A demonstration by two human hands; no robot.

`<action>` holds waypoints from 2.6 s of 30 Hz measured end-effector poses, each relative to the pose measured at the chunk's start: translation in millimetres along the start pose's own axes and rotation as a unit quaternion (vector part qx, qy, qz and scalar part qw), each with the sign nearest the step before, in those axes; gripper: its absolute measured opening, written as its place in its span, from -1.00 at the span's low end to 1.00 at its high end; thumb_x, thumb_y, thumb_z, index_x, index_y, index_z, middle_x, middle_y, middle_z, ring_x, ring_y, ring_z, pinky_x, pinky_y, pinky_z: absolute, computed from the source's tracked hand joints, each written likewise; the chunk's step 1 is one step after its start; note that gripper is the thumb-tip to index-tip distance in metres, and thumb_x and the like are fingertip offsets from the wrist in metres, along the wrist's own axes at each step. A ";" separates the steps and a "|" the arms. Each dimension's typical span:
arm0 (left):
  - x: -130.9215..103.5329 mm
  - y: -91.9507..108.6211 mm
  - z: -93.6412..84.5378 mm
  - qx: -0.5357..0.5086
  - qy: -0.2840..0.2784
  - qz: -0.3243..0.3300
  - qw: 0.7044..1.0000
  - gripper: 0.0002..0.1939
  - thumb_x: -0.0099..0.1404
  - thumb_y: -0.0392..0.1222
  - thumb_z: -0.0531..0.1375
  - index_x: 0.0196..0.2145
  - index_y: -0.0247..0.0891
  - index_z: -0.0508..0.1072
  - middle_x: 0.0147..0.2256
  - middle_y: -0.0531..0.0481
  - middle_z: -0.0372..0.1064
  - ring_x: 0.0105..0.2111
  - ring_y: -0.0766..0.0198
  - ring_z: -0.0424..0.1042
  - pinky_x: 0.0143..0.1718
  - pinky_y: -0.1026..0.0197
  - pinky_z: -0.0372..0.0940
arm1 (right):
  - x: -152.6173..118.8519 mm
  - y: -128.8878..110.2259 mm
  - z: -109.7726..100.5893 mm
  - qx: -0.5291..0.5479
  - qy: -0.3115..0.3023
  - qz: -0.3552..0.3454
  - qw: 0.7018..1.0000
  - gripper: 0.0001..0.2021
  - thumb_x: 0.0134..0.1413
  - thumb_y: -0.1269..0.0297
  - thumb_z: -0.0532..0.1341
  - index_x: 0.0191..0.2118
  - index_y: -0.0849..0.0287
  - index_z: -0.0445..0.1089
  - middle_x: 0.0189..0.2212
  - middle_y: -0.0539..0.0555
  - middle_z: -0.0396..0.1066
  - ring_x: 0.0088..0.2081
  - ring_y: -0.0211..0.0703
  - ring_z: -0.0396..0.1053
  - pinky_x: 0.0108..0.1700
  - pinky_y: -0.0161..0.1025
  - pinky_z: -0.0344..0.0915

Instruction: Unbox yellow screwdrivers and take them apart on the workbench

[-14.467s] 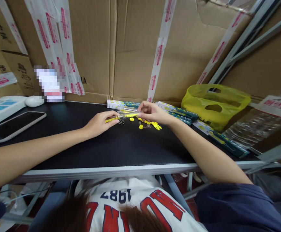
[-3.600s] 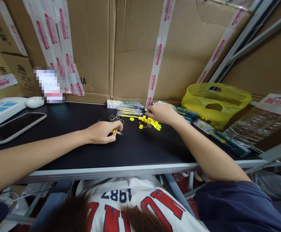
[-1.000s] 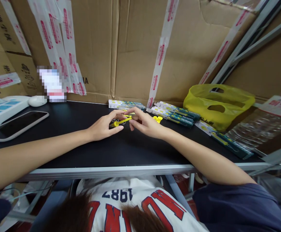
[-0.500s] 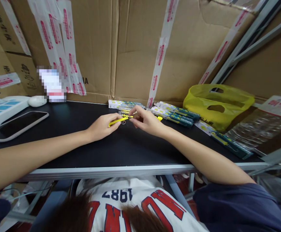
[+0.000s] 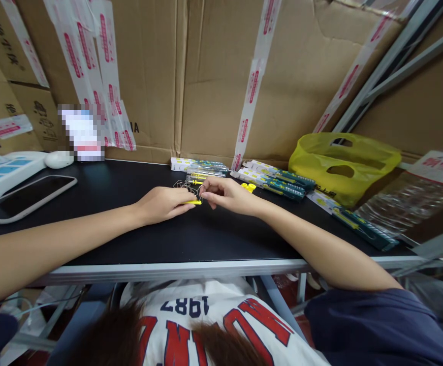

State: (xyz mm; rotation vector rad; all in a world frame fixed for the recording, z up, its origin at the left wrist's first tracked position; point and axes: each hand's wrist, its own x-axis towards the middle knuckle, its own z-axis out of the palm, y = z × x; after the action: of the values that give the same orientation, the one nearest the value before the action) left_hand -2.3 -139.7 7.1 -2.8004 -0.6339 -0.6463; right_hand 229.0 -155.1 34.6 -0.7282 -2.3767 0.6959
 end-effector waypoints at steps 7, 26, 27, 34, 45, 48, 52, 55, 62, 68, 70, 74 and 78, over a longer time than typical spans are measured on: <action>0.3 0.2 -0.1 0.004 -0.012 0.004 1.000 -0.64 0.45 -0.05 -0.10 -0.18 -0.22 0.45 -0.30 0.00 0.45 -0.29 0.28 0.43 -0.33 0.31 0.19 | -1.7 -6.4 1.3 -0.033 -0.039 -0.001 0.999 -0.79 0.25 0.16 0.08 -0.25 0.22 0.27 -0.58 -0.06 0.32 -0.51 -0.32 0.23 -0.41 -0.36 0.14; -0.4 -0.5 -0.4 -0.010 0.000 -0.015 1.000 -0.64 0.46 -0.03 -0.09 -0.16 -0.24 0.44 -0.25 0.02 0.48 -0.27 0.29 0.45 -0.31 0.32 0.18 | 1.4 -1.9 1.7 0.190 0.024 0.028 0.981 -0.78 0.20 0.16 0.16 -0.23 0.16 0.13 -0.47 -0.05 0.42 -0.55 -0.38 0.35 -0.52 -0.40 0.36; -0.4 -0.4 -0.4 -0.010 0.004 -0.009 1.000 -0.65 0.45 -0.04 -0.07 -0.16 -0.24 0.44 -0.26 0.03 0.48 -0.27 0.30 0.45 -0.31 0.32 0.18 | 1.9 -0.6 2.1 0.200 0.022 0.032 0.979 -0.78 0.20 0.15 0.16 -0.22 0.16 0.13 -0.46 -0.05 0.42 -0.55 -0.38 0.36 -0.52 -0.40 0.37; -0.6 1.7 -0.2 0.065 0.016 0.056 0.996 -0.64 0.46 -0.04 -0.08 -0.19 -0.19 0.47 -0.36 0.02 0.43 -0.31 0.29 0.43 -0.34 0.30 0.17 | 3.0 1.8 6.7 0.212 -0.012 0.059 0.975 -0.76 0.20 0.11 0.15 -0.20 0.17 0.15 -0.46 -0.05 0.41 -0.55 -0.37 0.36 -0.54 -0.39 0.37; -2.2 2.0 0.4 -0.005 0.038 -0.009 0.999 -0.69 0.39 -0.01 0.05 -0.03 -0.25 0.28 -0.41 0.09 0.41 -0.45 0.33 0.42 -0.45 0.35 0.15 | 1.5 1.5 10.1 0.139 -0.065 0.074 0.985 -0.69 0.22 0.00 0.10 -0.19 0.17 0.15 -0.48 -0.04 0.40 -0.58 -0.39 0.31 -0.65 -0.49 0.19; -2.8 1.6 0.9 0.003 0.043 0.004 0.999 -0.59 0.39 -0.03 0.06 0.12 -0.22 0.19 -0.41 0.11 0.40 -0.45 0.35 0.42 -0.44 0.36 0.15 | 1.5 1.6 10.6 0.123 -0.079 0.068 0.987 -0.69 0.22 0.00 0.10 -0.22 0.19 0.17 -0.47 -0.02 0.40 -0.59 -0.41 0.28 -0.66 -0.49 0.15; -2.1 1.2 0.6 0.007 0.033 0.007 0.999 -0.58 0.39 -0.05 0.06 0.14 -0.22 0.21 -0.39 0.08 0.43 -0.41 0.34 0.44 -0.42 0.36 0.16 | 1.3 3.4 11.2 0.126 -0.093 0.063 0.986 -0.69 0.24 0.01 0.07 -0.21 0.20 0.17 -0.48 -0.02 0.40 -0.60 -0.42 0.27 -0.62 -0.48 0.15; -1.3 1.0 0.4 -0.008 0.036 0.014 0.999 -0.64 0.40 -0.04 0.04 0.06 -0.24 0.32 -0.27 0.00 0.49 -0.31 0.30 0.47 -0.33 0.34 0.22 | 0.5 4.4 11.0 0.105 -0.098 0.050 0.988 -0.74 0.27 0.07 0.04 -0.18 0.20 0.18 -0.46 -0.02 0.40 -0.59 -0.42 0.24 -0.56 -0.45 0.18; -0.2 1.9 -0.8 0.003 0.010 -0.002 1.000 -0.71 0.43 -0.10 -0.01 -0.03 -0.23 0.40 -0.12 -0.01 0.48 -0.15 0.26 0.47 -0.19 0.30 0.25 | -4.2 -6.2 12.2 -0.104 0.010 0.040 0.994 -0.83 0.27 0.18 0.01 -0.15 0.16 0.18 -0.47 -0.05 0.35 -0.46 -0.31 0.24 -0.40 -0.35 0.14; -0.1 -0.1 1.4 0.029 -0.010 0.009 0.999 -0.72 0.42 -0.11 -0.02 -0.07 -0.23 0.41 -0.15 -0.04 0.48 -0.17 0.26 0.46 -0.21 0.30 0.26 | -3.0 -10.0 23.9 -0.212 0.015 0.069 0.975 -0.63 0.14 0.03 0.16 -0.53 0.19 0.22 -0.63 -0.09 0.18 -0.57 -0.38 0.07 -0.48 -0.34 -0.07; -0.4 -0.9 2.7 0.042 -0.011 0.013 0.999 -0.73 0.42 -0.13 -0.02 -0.09 -0.23 0.42 -0.15 -0.04 0.48 -0.16 0.25 0.47 -0.21 0.30 0.26 | -2.3 -7.2 27.3 -0.222 0.022 0.068 0.972 -0.66 0.15 0.10 0.16 -0.55 0.21 0.25 -0.63 -0.08 0.20 -0.58 -0.39 0.07 -0.48 -0.34 -0.08; -1.1 0.0 2.7 0.060 0.004 -0.003 0.998 -0.71 0.43 -0.11 -0.01 0.00 -0.21 0.36 -0.11 -0.05 0.47 -0.13 0.24 0.47 -0.20 0.30 0.26 | -0.5 -0.7 27.7 -0.171 0.032 0.071 0.982 -0.70 0.16 0.19 0.14 -0.53 0.23 0.30 -0.63 -0.06 0.26 -0.58 -0.39 0.11 -0.47 -0.36 -0.02; -1.3 2.6 0.1 0.052 0.038 -0.072 0.995 -0.52 0.40 -0.07 0.03 0.22 -0.24 0.11 -0.25 0.01 0.48 -0.33 0.28 0.49 -0.37 0.33 0.24 | 1.8 3.6 25.7 -0.035 0.012 0.089 0.995 -0.71 0.18 0.13 0.12 -0.40 0.26 0.37 -0.65 -0.06 0.30 -0.58 -0.35 0.21 -0.45 -0.37 0.11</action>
State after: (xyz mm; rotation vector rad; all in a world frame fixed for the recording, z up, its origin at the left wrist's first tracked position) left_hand -2.2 -142.4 6.2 -2.6390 -0.8344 -0.7214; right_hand 212.8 -159.4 14.7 -0.9818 -2.3448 0.6745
